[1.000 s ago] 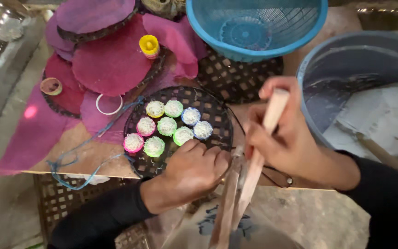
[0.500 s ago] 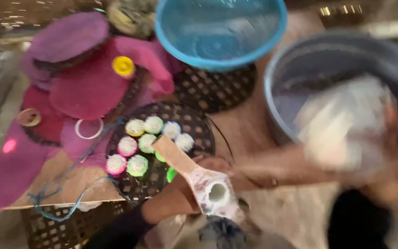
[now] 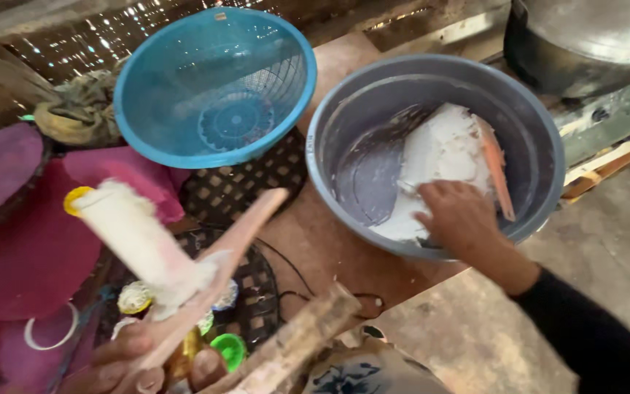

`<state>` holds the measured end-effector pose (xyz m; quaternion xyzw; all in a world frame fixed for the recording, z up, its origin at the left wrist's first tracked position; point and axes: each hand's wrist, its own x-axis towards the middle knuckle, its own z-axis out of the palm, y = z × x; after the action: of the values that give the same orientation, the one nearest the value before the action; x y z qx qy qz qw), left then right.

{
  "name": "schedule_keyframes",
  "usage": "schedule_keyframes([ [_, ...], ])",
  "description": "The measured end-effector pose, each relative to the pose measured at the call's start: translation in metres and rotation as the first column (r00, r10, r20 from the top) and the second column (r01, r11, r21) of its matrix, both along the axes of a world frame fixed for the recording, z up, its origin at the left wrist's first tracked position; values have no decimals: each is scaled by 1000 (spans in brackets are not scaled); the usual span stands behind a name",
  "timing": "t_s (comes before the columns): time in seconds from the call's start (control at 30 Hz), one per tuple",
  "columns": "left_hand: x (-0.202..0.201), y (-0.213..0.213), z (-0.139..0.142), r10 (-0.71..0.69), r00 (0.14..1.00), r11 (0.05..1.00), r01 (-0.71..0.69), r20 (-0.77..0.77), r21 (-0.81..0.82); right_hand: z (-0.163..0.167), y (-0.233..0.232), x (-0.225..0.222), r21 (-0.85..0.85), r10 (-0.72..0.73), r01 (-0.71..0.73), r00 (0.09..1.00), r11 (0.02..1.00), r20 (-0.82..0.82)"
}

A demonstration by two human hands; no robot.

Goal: The person uses a wooden extruder to press a white paste into colorful plastic cups arranged on a woven tray. They repeatedly scoop paste from a large bowl, load it into the extruder, and form decorative swirls in each cup.

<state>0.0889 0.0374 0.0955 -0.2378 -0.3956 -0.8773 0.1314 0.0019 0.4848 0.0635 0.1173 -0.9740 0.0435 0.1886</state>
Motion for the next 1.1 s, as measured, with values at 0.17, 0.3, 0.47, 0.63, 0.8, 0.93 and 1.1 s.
schedule_keyframes([
  [0.17,8,-15,-12,-184,859,982,176,478,62,-25,48,-19,391,-282,81,824,917,491],
  [0.3,11,-17,-27,-214,780,974,218,588,65,-25,45,-40,480,-220,6,893,877,392],
  [0.47,7,-18,-57,71,698,995,-103,712,2,-2,72,-77,638,-23,-191,950,746,312],
  [0.63,-6,-59,-85,383,577,914,-352,722,-203,25,114,-125,605,-11,-187,951,774,308],
  [0.8,4,-83,-98,486,458,860,-404,745,-312,3,134,-195,619,122,-233,969,750,217],
  [0.93,16,-86,-94,520,398,836,-418,756,-356,-22,141,-216,604,121,-324,928,728,352],
  [1.1,19,-85,-90,524,381,835,-407,761,-371,-21,138,-202,616,111,-389,891,685,439],
])
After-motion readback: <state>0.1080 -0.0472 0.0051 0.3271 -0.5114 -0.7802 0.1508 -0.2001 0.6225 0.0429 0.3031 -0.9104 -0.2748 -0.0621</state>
